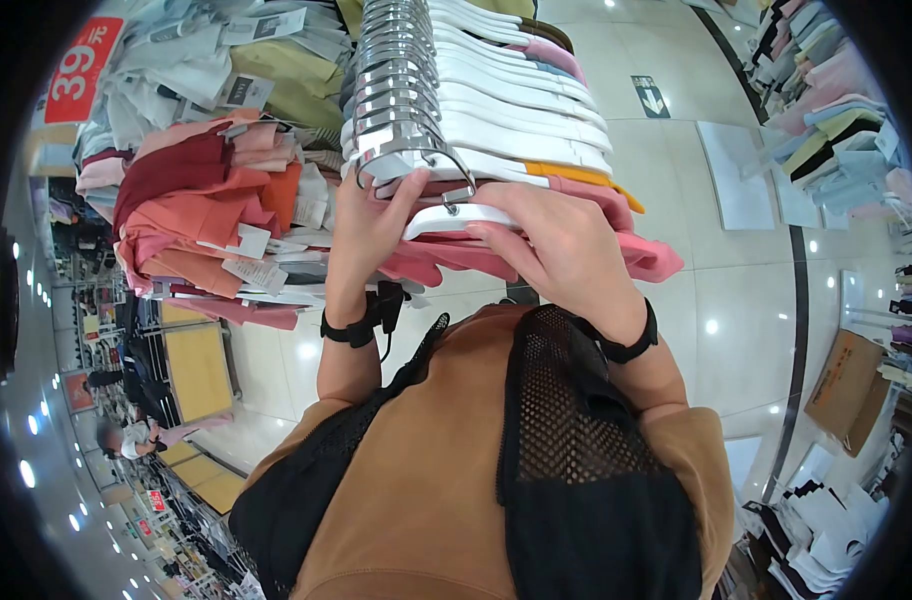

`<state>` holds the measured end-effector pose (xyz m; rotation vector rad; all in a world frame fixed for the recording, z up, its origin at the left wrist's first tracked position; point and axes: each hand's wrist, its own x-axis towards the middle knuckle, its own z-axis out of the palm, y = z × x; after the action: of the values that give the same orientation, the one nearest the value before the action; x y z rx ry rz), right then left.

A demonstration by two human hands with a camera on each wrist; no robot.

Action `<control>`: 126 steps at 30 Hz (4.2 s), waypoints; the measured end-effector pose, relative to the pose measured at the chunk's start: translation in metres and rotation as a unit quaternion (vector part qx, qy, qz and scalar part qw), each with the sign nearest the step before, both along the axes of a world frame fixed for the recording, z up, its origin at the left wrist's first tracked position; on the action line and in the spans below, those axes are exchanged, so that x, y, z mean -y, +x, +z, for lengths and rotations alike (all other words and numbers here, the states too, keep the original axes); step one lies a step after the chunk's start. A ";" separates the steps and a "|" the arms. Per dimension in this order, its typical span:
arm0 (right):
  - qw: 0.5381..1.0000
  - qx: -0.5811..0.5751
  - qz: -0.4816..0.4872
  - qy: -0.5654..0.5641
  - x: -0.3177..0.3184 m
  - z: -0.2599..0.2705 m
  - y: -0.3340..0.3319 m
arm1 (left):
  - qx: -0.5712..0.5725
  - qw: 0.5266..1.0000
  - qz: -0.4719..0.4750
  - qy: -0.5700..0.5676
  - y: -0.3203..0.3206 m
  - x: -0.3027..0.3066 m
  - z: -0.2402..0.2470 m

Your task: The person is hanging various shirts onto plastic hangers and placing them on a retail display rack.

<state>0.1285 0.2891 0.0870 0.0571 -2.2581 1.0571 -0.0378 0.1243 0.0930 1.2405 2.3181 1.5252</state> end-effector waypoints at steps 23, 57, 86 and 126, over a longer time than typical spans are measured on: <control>0.997 0.079 0.006 0.000 0.011 -0.014 -0.033 | -0.036 0.994 -0.054 -0.088 0.029 0.038 -0.010; 0.970 -0.094 0.226 0.003 0.091 -0.005 -0.074 | -0.173 0.959 0.218 0.055 -0.037 0.184 0.003; 0.974 0.054 0.219 -0.019 0.109 -0.050 -0.069 | -0.010 0.928 0.324 -0.183 -0.286 0.367 0.170; 0.972 0.088 0.213 -0.051 0.104 -0.071 -0.063 | -0.663 0.630 0.374 0.153 -0.155 0.331 0.289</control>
<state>0.0655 0.1856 0.0164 0.4385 -2.4055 1.4477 -0.1924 -0.2063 0.3818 2.1459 4.0594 1.2457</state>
